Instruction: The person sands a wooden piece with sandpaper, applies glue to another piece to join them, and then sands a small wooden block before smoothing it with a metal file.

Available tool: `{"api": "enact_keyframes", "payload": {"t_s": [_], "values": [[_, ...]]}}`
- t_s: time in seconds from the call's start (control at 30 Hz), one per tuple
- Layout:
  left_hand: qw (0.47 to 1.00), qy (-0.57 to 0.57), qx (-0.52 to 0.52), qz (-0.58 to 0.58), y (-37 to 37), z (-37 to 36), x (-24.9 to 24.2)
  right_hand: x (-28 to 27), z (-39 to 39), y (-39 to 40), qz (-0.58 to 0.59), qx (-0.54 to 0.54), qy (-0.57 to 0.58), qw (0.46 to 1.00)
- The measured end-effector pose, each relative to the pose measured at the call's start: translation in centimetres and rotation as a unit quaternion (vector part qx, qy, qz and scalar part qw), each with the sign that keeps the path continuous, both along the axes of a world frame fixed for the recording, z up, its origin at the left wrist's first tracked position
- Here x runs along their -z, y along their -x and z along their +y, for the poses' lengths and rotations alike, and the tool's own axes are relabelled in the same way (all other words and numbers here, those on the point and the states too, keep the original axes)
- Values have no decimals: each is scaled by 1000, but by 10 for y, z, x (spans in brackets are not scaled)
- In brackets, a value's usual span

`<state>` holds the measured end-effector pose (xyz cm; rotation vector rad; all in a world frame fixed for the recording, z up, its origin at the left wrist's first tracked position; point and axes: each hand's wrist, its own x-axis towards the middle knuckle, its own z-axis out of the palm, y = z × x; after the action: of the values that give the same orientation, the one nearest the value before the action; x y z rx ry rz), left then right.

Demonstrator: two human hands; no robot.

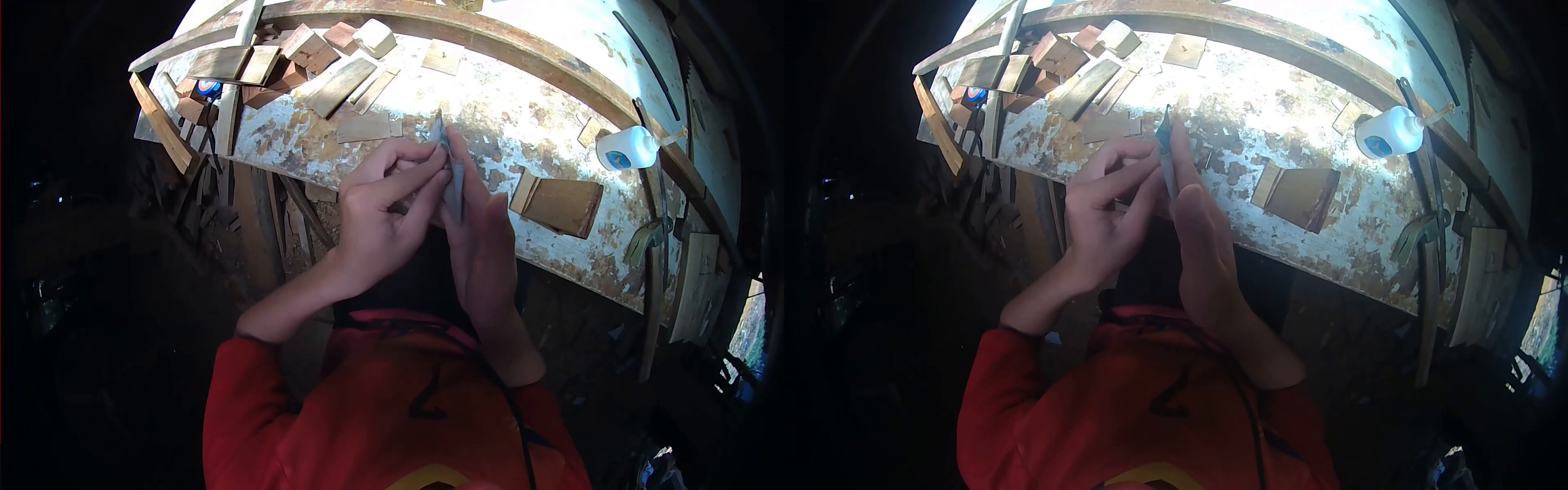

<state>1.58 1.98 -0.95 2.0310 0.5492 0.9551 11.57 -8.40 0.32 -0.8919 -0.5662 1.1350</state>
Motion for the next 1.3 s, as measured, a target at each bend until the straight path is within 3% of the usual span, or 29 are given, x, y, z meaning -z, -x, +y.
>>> {"api": "enact_keyframes", "payload": {"t_s": [0.17,0.23,0.33,0.47,0.6,0.8,0.87,0.93,1.0,1.07,1.23,1.3], "values": [[1000,7,-11,-6,1,21,3,-3,-2,14,-58,27,-19,998],[1000,-19,-11,-3,-1,6,-6,0,0,1,-2,-9,-8,1000],[999,-48,12,-7,1,-3,-4,-1,-2,6,-24,4,-9,1000],[1000,1,-23,-1,1,-4,0,1,-1,-2,6,-20,-13,1000],[999,-29,-19,4,1,-2,-2,3,-4,5,-97,-6,-2,995],[999,-39,-16,9,0,7,0,4,-3,-3,-39,-39,-10,998],[999,-30,-21,18,2,17,4,5,-6,4,-137,-21,-9,990],[1000,-30,-4,8,1,-5,-2,3,-4,-6,-21,-40,-4,999],[1000,-24,4,-6,0,-8,-4,2,-5,-5,-13,-31,-5,999],[1000,4,-12,-4,0,7,2,1,-6,11,-106,8,-12,994],[999,-23,19,-20,-2,-6,3,-4,-8,-1,-38,-12,10,999],[1000,-3,-8,-6,-2,6,6,-2,-16,8,-130,-20,12,991]]}}
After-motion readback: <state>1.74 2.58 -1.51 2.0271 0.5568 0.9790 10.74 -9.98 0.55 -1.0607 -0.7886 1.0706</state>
